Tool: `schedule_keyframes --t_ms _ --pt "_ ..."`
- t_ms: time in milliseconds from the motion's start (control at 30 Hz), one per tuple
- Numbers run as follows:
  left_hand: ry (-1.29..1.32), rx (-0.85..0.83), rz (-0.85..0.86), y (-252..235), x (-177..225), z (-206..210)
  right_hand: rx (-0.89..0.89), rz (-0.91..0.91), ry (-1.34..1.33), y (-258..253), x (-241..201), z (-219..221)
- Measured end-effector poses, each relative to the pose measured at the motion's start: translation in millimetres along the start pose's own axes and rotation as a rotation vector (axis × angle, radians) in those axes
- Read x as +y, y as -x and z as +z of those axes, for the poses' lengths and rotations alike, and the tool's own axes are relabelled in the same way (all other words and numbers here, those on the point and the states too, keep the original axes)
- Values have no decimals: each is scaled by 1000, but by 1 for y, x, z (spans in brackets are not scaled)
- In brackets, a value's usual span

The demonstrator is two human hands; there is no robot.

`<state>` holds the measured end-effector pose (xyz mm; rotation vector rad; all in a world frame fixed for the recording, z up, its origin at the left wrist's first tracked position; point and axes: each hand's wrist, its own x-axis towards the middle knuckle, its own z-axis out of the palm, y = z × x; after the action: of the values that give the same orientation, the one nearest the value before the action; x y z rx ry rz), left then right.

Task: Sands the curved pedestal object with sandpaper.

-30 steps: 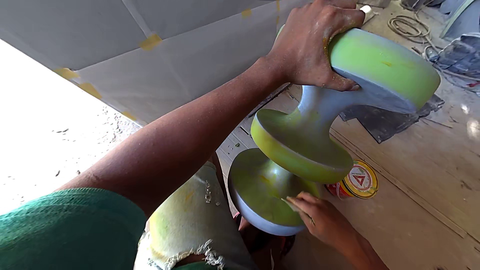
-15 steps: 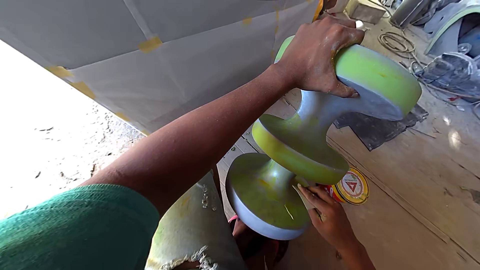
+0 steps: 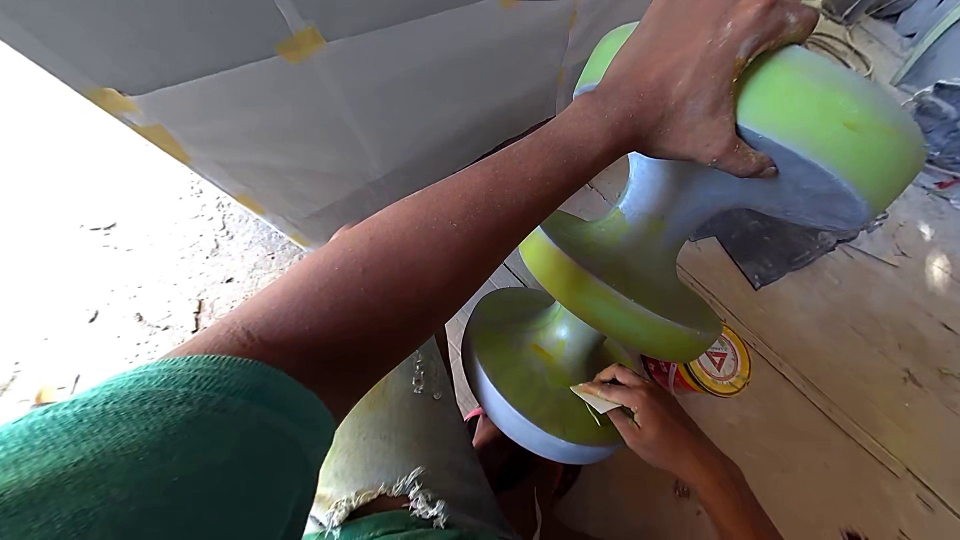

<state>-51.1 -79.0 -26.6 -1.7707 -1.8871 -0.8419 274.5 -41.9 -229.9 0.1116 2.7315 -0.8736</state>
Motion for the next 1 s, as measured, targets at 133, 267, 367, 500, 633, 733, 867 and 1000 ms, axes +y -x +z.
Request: schedule_keyframes --t_ms 133,267,367,500,633,733,867,1000 --pt "8 -12 4 0 9 0 -132 -5 -64 18 -5 -10" --pt "13 -42 -13 2 13 -3 -75 -56 -80 47 -8 -3" --pt "6 -37 -23 6 17 -4 -74 -76 -120 59 -7 -4" --pt "-25 -12 13 7 32 -5 39 -22 -183 48 -12 -8" --pt "-77 -26 51 5 56 -6 179 50 -5 23 -18 12" --pt "-103 -38 79 3 70 -6 185 82 152 22 -23 36" --pt "-62 -19 97 7 70 -4 110 61 280 47 -35 44" --pt "-52 -10 88 11 72 -3 22 43 178 69 -26 26"
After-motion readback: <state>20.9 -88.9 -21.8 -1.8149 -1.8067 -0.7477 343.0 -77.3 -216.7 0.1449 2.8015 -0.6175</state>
